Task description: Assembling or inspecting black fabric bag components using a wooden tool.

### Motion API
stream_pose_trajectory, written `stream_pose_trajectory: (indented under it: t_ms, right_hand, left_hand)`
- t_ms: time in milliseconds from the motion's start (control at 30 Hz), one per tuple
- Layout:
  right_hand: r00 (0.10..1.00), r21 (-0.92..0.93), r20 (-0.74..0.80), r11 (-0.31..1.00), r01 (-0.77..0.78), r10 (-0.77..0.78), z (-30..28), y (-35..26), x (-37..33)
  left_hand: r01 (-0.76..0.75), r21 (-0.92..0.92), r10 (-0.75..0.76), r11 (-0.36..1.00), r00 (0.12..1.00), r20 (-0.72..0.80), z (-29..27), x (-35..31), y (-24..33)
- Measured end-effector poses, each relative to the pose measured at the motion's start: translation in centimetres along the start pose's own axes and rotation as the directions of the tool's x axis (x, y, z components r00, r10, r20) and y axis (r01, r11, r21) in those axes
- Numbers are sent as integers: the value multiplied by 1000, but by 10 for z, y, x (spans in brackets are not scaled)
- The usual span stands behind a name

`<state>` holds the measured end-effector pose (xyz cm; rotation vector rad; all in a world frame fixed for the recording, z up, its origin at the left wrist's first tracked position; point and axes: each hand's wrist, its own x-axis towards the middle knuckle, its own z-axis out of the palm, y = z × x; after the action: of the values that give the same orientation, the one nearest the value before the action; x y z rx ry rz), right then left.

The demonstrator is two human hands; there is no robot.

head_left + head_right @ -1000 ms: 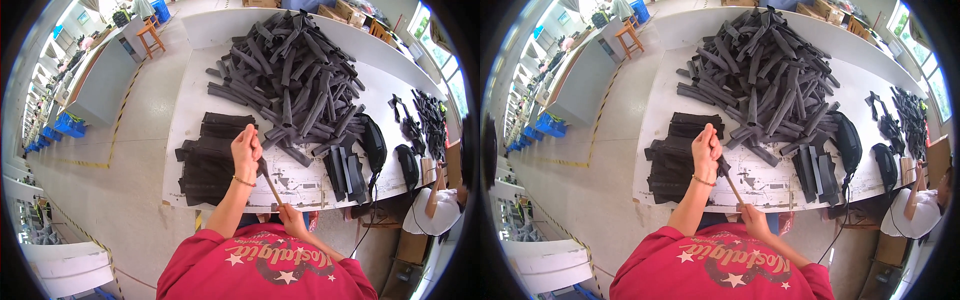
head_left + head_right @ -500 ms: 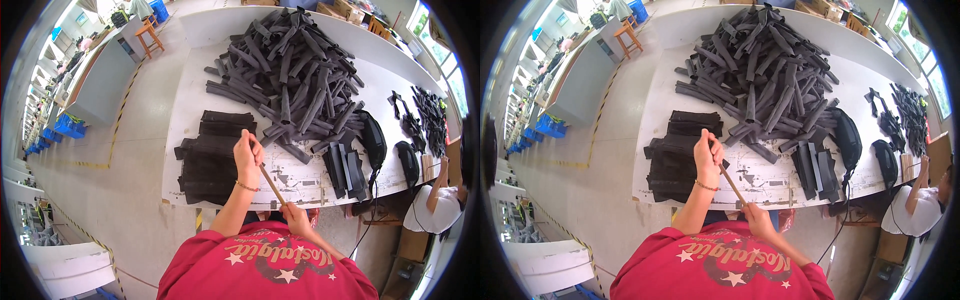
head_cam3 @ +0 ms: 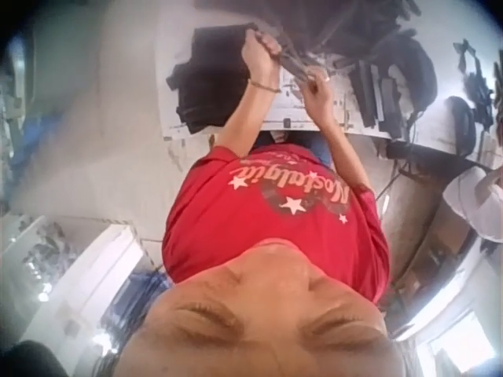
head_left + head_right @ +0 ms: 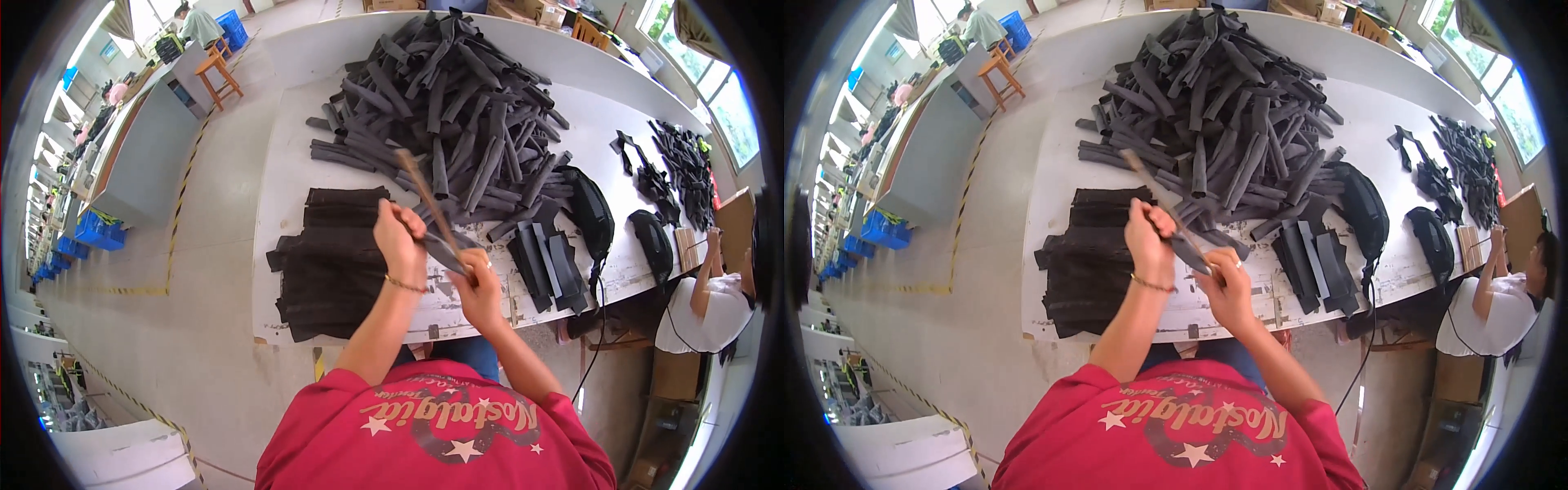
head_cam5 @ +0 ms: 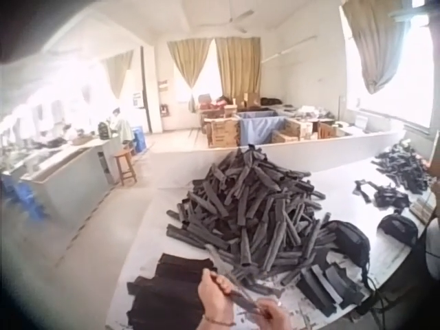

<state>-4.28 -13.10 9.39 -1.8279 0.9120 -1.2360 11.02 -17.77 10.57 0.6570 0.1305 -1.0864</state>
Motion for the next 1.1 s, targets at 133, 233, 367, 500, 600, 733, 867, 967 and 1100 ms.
stream_pose_trajectory:
  t_ms: [133, 233, 367, 500, 600, 733, 867, 967, 1100]
  right_hand:
    - [936, 295, 39, 891, -344, 349, -3, -3, 22]
    - [940, 249, 130, 907, -339, 316, -5, -22, 21]
    - [968, 264, 219, 948, -176, 119, -8, -18, 5]
    - [990, 119, 133, 991, -68, 52, -12, -35, 1]
    - [996, 7, -73, 998, -58, 58, -15, -8, 0]
    - [944, 178, 41, 928, -328, 326, -37, -15, 19]
    - [984, 107, 96, 981, -160, 150, -51, -7, 29]
    - [961, 144, 108, 953, -268, 254, -52, -20, 42]
    - [940, 170, 162, 930, -325, 299, -62, -18, 46]
  left_hand:
    - [46, 85, -46, 995, 999, 4, -22, -9, 1]
    - [39, 9, -38, 999, 998, -54, -28, -4, 5]
    - [83, -16, -84, 996, 993, -87, -25, -2, -10]
    - [141, 18, -140, 990, 990, -33, -29, -3, -20]
    - [155, 171, -154, 973, 988, -19, -19, -13, -22]
    - [-904, 425, 137, 35, 426, 894, -22, -15, -9]
    - [-151, 802, -621, 578, 556, 552, -17, -30, -4]
    - [-315, 810, -645, 495, 492, 585, -13, -31, 10]
    - [-804, 550, -506, 228, 385, 772, -4, -30, 17]
